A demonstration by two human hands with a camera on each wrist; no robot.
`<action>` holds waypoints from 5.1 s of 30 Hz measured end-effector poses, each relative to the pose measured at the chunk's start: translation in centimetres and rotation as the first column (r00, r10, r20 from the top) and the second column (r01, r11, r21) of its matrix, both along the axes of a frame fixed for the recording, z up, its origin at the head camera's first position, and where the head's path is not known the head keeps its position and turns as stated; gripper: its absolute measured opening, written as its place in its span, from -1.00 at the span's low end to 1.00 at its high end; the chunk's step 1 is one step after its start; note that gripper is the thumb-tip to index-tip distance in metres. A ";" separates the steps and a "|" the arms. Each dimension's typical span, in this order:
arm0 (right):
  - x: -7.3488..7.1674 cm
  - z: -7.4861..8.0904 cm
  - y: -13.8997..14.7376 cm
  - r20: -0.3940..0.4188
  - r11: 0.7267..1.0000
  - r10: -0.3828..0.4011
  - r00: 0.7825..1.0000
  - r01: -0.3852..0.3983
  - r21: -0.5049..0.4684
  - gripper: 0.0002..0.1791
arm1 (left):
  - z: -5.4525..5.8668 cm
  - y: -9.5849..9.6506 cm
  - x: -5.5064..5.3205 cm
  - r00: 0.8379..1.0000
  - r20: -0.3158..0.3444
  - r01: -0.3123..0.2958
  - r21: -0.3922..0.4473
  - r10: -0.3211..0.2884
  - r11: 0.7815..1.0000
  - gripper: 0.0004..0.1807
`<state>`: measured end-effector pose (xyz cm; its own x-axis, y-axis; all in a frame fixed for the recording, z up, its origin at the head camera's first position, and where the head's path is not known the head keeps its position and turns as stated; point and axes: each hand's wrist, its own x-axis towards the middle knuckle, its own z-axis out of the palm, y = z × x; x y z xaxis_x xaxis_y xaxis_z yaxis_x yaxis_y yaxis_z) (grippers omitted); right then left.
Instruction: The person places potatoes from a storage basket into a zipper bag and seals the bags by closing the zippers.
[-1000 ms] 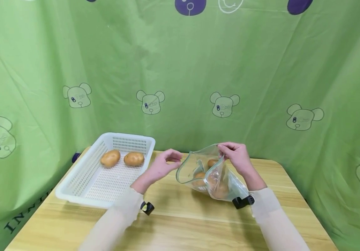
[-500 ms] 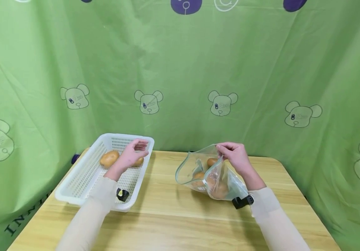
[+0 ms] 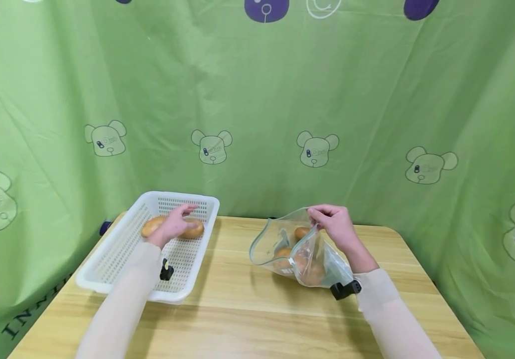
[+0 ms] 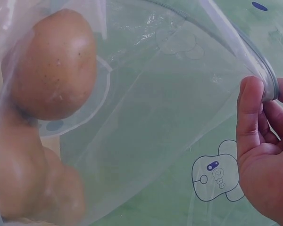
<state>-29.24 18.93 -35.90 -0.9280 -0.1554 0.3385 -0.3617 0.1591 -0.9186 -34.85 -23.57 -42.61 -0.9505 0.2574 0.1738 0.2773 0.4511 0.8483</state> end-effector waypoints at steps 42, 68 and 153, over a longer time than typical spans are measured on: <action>-0.4 -0.4 0.4 -0.017 1.000 0.007 1.000 -0.006 0.025 -0.69 | -4.3 -2.0 -1.8 0.997 -0.058 0.039 -0.276 -0.057 0.960 -0.29; -0.2 -0.2 0.7 -0.021 0.998 -0.017 1.000 0.019 0.058 -0.69 | -2.7 -1.6 -0.9 0.995 0.085 -0.020 -0.373 0.055 0.928 -0.18; -0.6 -0.4 -0.2 0.021 0.997 0.026 0.999 -0.027 0.065 -0.63 | 1.7 20.0 7.3 0.950 -0.138 0.260 -0.144 -0.279 0.955 -0.25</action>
<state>-29.84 18.74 -36.35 -0.9298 -0.2012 0.3081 -0.3482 0.2100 -0.9136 -27.57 -3.56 -40.92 -0.8065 0.5289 0.2643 0.5265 0.4390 0.7281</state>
